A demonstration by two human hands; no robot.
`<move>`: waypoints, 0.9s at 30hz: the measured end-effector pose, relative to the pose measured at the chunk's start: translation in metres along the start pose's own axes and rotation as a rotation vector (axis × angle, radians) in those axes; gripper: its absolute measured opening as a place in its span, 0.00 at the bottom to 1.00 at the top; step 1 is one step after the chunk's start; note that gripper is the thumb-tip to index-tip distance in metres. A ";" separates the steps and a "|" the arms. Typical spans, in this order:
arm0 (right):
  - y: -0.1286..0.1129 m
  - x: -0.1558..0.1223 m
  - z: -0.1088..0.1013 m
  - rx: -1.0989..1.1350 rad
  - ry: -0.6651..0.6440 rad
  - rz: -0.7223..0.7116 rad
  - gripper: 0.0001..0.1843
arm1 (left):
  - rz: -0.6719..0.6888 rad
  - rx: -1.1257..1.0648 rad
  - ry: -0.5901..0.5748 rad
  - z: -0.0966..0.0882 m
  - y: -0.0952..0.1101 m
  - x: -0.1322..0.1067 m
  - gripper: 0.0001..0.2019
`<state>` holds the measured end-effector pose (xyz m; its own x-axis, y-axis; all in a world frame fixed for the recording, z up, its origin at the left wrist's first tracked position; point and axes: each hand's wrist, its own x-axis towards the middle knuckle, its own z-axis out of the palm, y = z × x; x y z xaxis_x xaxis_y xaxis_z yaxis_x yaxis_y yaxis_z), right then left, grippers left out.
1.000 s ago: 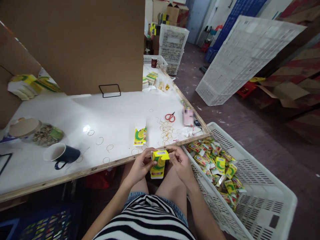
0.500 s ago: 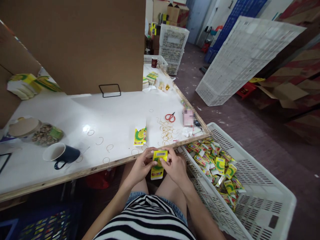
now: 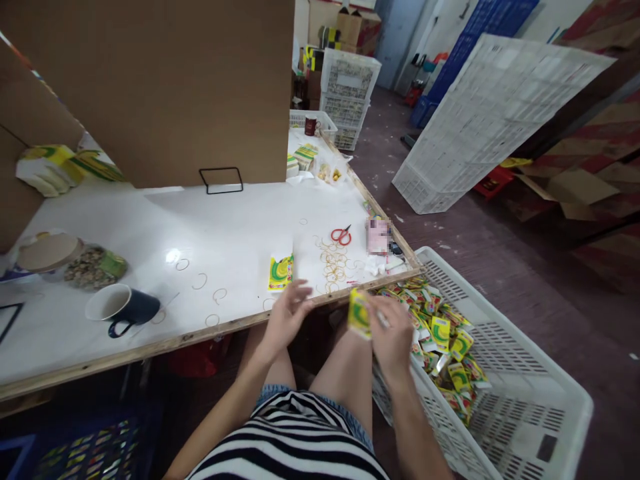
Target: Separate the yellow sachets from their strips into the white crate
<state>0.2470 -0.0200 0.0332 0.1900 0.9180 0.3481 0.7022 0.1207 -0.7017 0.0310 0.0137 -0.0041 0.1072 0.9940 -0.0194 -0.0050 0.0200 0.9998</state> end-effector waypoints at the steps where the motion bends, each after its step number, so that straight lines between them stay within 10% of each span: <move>1: 0.007 0.004 -0.008 -0.166 0.105 -0.029 0.15 | 0.024 0.190 0.157 -0.008 -0.007 0.011 0.20; 6: 0.026 0.003 -0.009 -0.316 0.067 -0.081 0.19 | -0.201 0.887 0.374 -0.043 -0.048 0.055 0.27; 14: -0.005 -0.013 0.043 0.028 -0.172 -0.012 0.14 | -0.304 0.916 0.415 -0.039 -0.064 0.057 0.20; 27: -0.026 -0.021 0.060 0.133 -0.290 0.016 0.12 | -0.172 0.707 0.483 -0.039 -0.044 0.039 0.09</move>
<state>0.1832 -0.0199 0.0069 -0.0167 0.9873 0.1583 0.6013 0.1364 -0.7873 -0.0035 0.0559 -0.0495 -0.3840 0.9232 -0.0111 0.6076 0.2618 0.7498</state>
